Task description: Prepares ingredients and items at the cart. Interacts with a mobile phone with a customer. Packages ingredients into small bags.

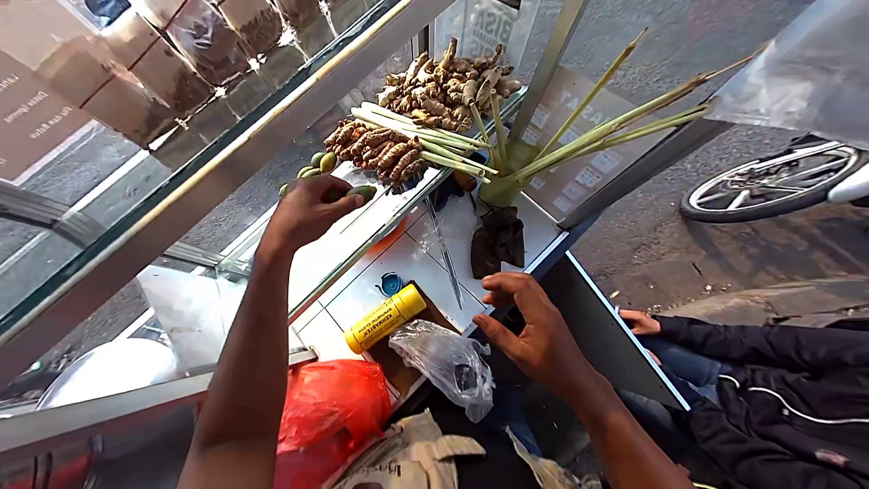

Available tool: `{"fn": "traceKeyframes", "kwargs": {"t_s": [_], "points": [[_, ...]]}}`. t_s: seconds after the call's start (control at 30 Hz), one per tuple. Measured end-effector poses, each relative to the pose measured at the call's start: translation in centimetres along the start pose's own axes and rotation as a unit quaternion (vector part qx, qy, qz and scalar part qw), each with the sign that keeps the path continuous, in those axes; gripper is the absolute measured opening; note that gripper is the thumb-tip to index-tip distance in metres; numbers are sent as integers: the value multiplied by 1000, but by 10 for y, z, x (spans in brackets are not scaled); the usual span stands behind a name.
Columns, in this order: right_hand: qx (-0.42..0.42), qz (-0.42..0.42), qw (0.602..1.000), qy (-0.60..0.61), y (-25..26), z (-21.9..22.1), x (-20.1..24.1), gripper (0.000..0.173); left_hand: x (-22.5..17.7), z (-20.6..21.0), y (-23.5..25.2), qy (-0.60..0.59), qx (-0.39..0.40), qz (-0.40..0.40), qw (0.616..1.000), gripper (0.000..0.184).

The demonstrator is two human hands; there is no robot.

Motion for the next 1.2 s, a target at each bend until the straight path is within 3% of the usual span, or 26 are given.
{"fn": "traceKeyframes", "kwargs": {"t_s": [0.1, 0.4, 0.7, 0.87, 0.93, 1.0, 1.1, 1.13, 1.2], "points": [[4, 22, 1000, -5, -13, -3, -11, 40, 46, -27, 38, 68, -102, -77, 989, 40], [-3, 60, 998, -34, -40, -11, -28, 33, 104, -8, 97, 120, -150, -132, 972, 41], [10, 83, 996, -37, -52, -7, -30, 31, 110, 0, 99, 99, -195, -134, 966, 46], [47, 112, 992, -42, -46, -12, -33, 33, 103, -19, 95, 93, -177, -166, 966, 71], [143, 172, 974, -38, -56, -16, -41, 30, 75, -22, 73, 93, -144, -156, 973, 71], [313, 223, 923, -2, -66, -14, -47, 25, 23, -21, 35, 80, -135, -99, 983, 58], [494, 228, 838, 39, -80, 8, -45, 26, -51, 36, -59, -53, -83, 79, 992, 32], [510, 222, 830, 52, -81, 18, -41, 26, -63, 69, -89, -103, -24, 102, 989, 38], [494, 211, 839, 90, -77, 37, -35, 23, -60, 137, -136, -73, 108, 68, 989, 79]]}}
Point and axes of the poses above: each hand's wrist, its own y-axis towards the middle knuckle, its own z-axis out of the palm, x = y × z, the point moved 4 cm from there along y, towards the middle knuckle, and after that the axes turned 9 degrees about -y, right-handed, at the moved point
